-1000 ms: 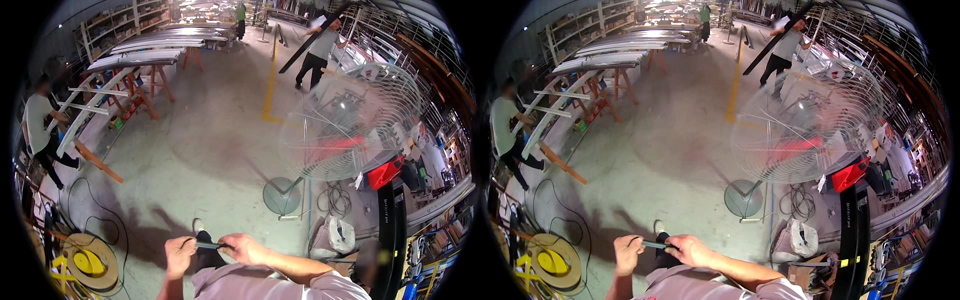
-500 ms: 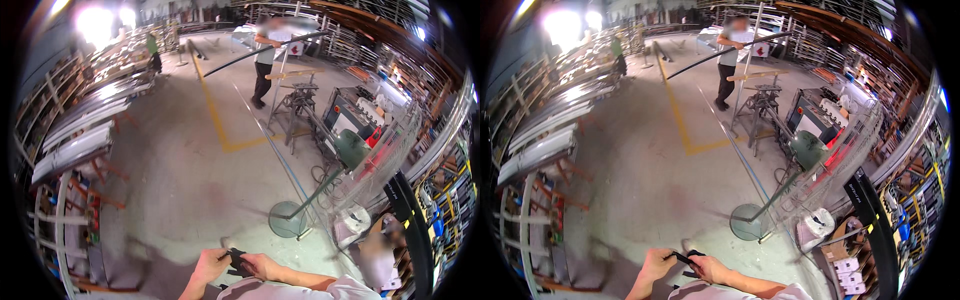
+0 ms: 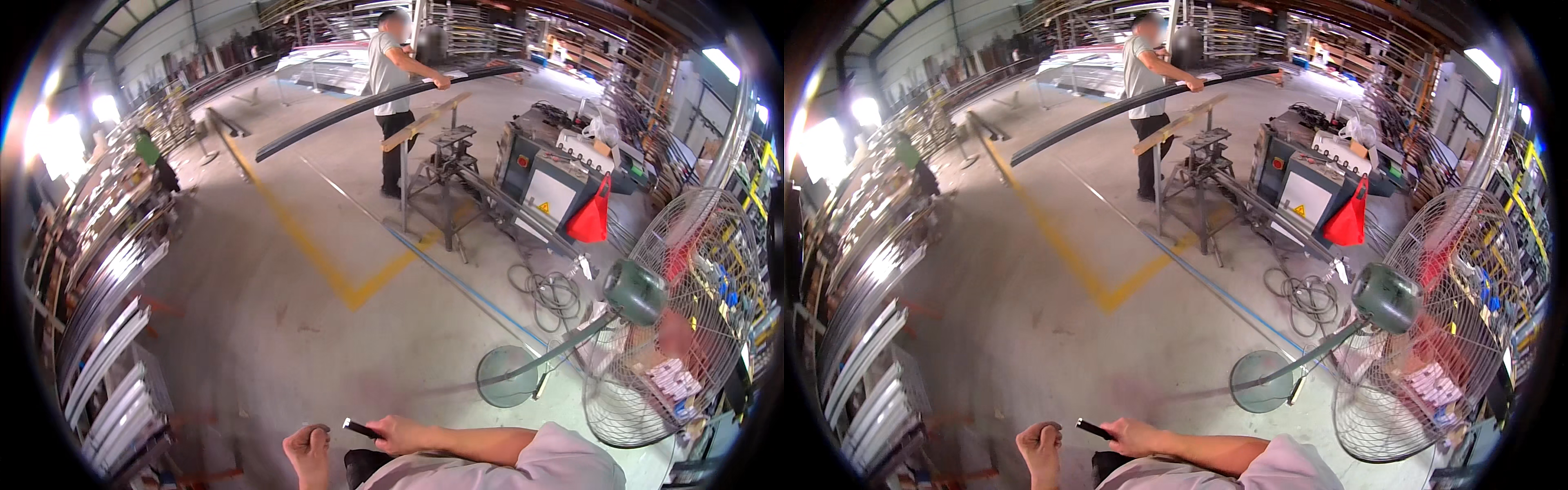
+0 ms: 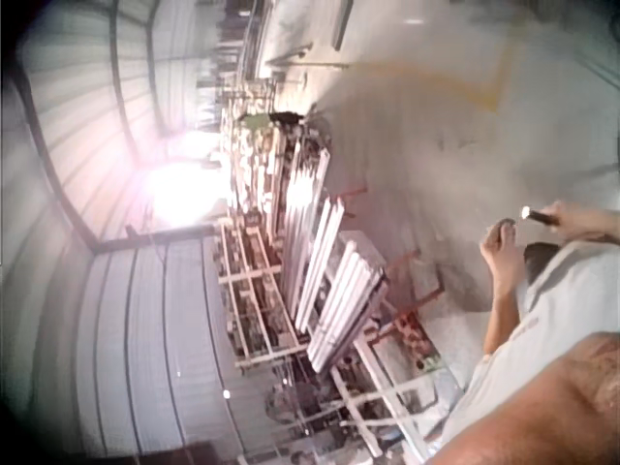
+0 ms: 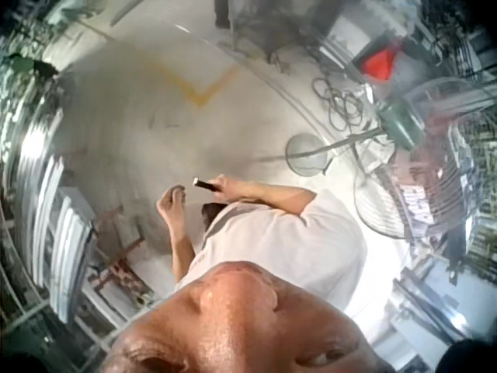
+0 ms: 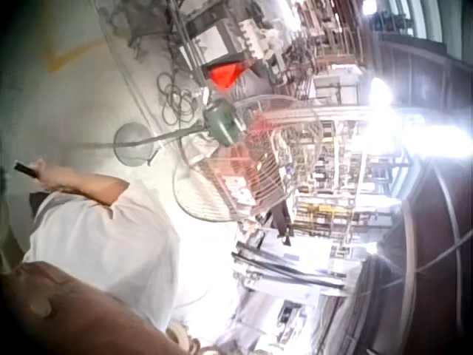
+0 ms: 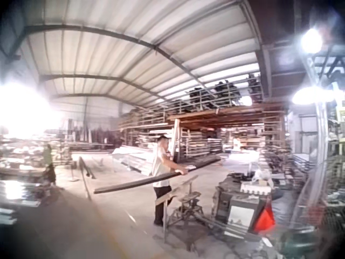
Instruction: The person walks through a workshop to a workbench, positions a metal beam, and attaches components using a power drill and hand-tightening before helping a colleague move a long beam.
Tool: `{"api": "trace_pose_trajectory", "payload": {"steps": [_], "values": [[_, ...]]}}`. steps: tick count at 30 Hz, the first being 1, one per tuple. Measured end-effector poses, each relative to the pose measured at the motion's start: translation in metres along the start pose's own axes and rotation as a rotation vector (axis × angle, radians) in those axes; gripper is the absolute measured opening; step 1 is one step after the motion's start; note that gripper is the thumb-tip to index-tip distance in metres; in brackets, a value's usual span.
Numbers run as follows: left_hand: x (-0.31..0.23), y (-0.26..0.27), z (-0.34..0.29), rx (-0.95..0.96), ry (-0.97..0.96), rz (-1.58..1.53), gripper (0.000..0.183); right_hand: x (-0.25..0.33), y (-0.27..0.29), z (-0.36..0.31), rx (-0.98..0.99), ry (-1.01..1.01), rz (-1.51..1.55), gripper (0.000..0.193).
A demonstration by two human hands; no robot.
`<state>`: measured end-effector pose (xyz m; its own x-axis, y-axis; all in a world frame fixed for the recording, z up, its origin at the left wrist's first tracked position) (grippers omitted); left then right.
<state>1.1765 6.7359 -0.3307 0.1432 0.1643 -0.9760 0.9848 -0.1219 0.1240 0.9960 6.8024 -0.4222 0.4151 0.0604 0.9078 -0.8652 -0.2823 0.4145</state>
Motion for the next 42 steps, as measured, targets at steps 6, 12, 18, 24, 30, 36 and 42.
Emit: {"api": "trace_pose_trajectory", "payload": {"steps": [6, 12, 18, 24, 30, 36, 42], "values": [[0.003, 0.008, 0.213, 0.15, 0.045, -0.11, 0.02, -0.091, 0.044, 0.181, -0.375, -0.096, 0.647, 0.015], [-0.04, -0.023, 0.459, 0.262, 0.051, -0.129, 0.022, -0.105, 0.172, 0.325, -0.724, -0.325, 0.758, 0.002], [-0.097, -0.096, 0.666, 0.477, 0.11, -0.299, 0.018, -0.141, 0.265, 0.405, -1.09, -0.445, 0.729, 0.03], [-0.101, -0.178, 0.857, 0.58, 0.127, -0.285, 0.016, -0.235, 0.376, 0.515, -1.416, -0.305, 0.829, 0.035], [-0.132, -0.244, 1.023, 0.627, 0.273, -0.351, 0.018, -0.296, 0.544, 0.647, -1.653, -0.191, 0.784, 0.028], [-0.179, -0.347, 1.2, 0.733, 0.393, -0.555, 0.021, -0.329, 0.73, 0.802, -1.744, -0.13, 1.01, 0.025], [-0.187, -0.512, 1.375, 0.858, 0.417, -0.543, 0.026, -0.433, 0.885, 0.902, -1.931, -0.227, 0.996, 0.028]]}}
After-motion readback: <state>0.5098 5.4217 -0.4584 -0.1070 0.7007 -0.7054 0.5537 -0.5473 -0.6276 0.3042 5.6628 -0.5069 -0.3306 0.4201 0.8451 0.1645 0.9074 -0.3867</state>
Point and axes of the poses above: each hand's wrist, its own z-axis towards the middle knuckle, its own y-axis out of the back of the hand, x = y × z, the point moved 5 cm from there along z, towards the middle knuckle, and after that the axes turned 6 degrees about y, right-handed, at the moved point
